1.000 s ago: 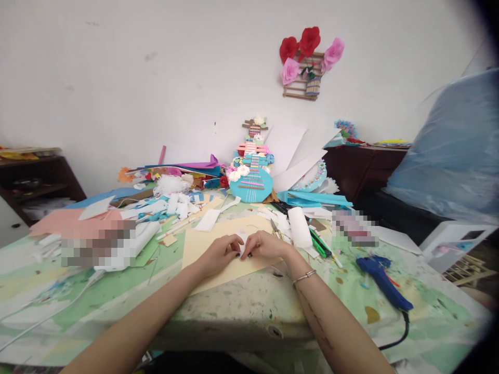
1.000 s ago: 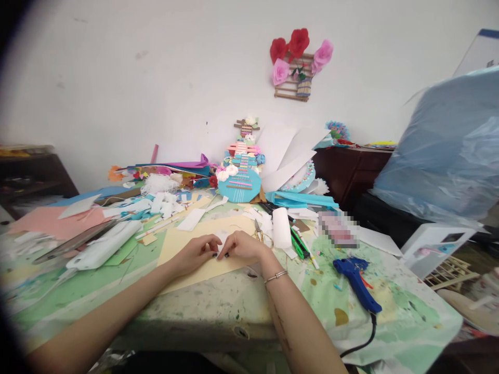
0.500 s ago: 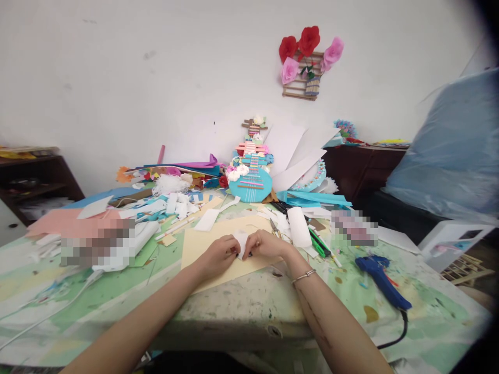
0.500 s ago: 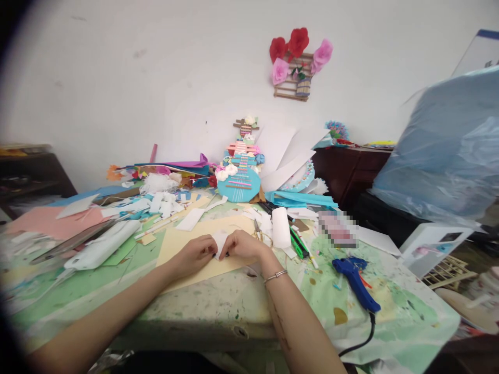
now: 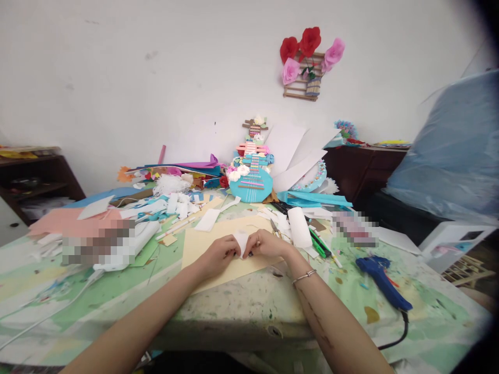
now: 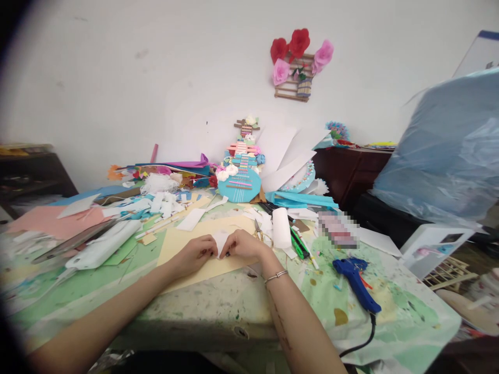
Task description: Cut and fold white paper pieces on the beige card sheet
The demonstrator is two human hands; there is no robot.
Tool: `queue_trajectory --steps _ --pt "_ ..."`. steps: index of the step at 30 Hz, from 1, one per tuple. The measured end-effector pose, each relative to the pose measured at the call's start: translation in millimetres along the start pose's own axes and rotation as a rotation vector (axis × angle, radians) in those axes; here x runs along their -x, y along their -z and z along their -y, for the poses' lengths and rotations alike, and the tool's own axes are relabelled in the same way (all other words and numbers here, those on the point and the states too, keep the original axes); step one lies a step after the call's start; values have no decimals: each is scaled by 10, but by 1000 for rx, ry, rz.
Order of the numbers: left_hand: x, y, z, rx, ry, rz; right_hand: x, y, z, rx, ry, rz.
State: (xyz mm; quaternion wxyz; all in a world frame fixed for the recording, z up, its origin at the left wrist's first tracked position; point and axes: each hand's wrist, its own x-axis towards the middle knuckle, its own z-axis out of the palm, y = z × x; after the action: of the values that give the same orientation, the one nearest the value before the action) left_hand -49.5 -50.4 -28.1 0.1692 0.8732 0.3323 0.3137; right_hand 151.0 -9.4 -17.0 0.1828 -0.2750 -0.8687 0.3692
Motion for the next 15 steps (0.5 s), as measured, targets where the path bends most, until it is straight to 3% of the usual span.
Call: queue_trajectory --steps 15 --pt "1 -3 6 1 12 -3 -5 -9 -29 6 -5 -10"
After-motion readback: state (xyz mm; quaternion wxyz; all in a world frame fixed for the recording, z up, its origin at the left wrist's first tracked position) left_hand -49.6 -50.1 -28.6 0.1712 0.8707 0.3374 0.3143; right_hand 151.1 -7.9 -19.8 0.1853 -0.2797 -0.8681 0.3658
